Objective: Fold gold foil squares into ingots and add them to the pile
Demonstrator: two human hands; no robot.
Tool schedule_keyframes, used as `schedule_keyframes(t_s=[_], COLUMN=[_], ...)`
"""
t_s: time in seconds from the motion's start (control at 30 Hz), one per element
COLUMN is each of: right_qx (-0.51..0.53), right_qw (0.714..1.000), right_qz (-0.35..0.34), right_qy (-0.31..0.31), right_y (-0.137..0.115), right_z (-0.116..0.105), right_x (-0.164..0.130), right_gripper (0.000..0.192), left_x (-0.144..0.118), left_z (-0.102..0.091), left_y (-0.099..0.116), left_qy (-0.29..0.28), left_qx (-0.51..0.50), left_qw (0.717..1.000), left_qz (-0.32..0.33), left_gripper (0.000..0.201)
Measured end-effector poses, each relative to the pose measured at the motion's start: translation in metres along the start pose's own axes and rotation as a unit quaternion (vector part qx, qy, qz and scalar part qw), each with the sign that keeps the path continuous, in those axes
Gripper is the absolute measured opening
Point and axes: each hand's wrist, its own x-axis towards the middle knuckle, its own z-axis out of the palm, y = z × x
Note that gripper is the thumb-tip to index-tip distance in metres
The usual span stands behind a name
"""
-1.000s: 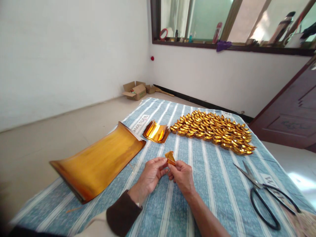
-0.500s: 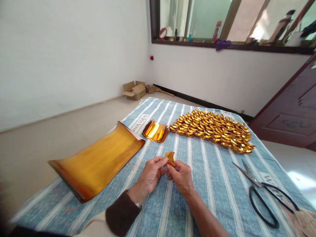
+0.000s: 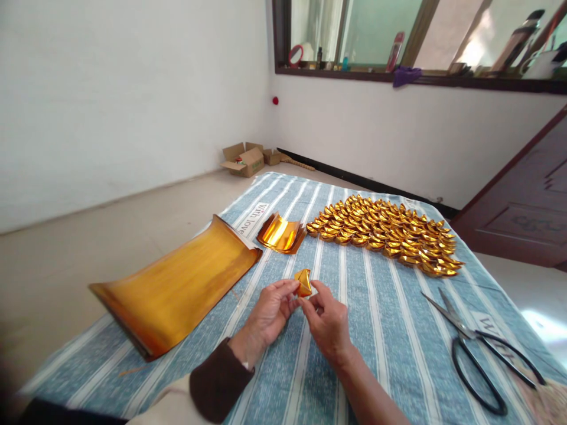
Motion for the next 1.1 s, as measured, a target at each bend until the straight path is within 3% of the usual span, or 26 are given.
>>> schedule_keyframes(t_s=[0.33,0.6,0.83,1.1], right_qx=[-0.046,-0.076,-0.069,-0.073], right_qw=[0.996,0.980,0.976,0.975], right_qz=[-0.078,-0.183,-0.202,-0.207], right_qy=[-0.013,0.027,0.038,0.033], right_y=[-0.0001,0.0033,0.0003,-0.0004], right_z=[-0.0020,-0.0009,-0.0020,-0.0032], right_x=[-0.0019,-0.0005,0.0013,0.0019], right_gripper=[0.030,0.028,0.027,0.028], left_x=[-0.0023,-0.0010,0.0003,0.0020], left_z=[0.0008,-0.0021,-0.0055,-0.0069], left_y=[0.0019,0.0029,0.0000,-0.0011], left_qy=[-0.015,-0.033,-0.050,-0.102], left_qx=[-0.037,-0.049,-0.027,-0.027], left_qw=[0.999,0.996,0.996,0.993], left_qz=[-0.026,-0.071,-0.062,-0.059], left_gripper=[0.011,0.010,0.004,0.014])
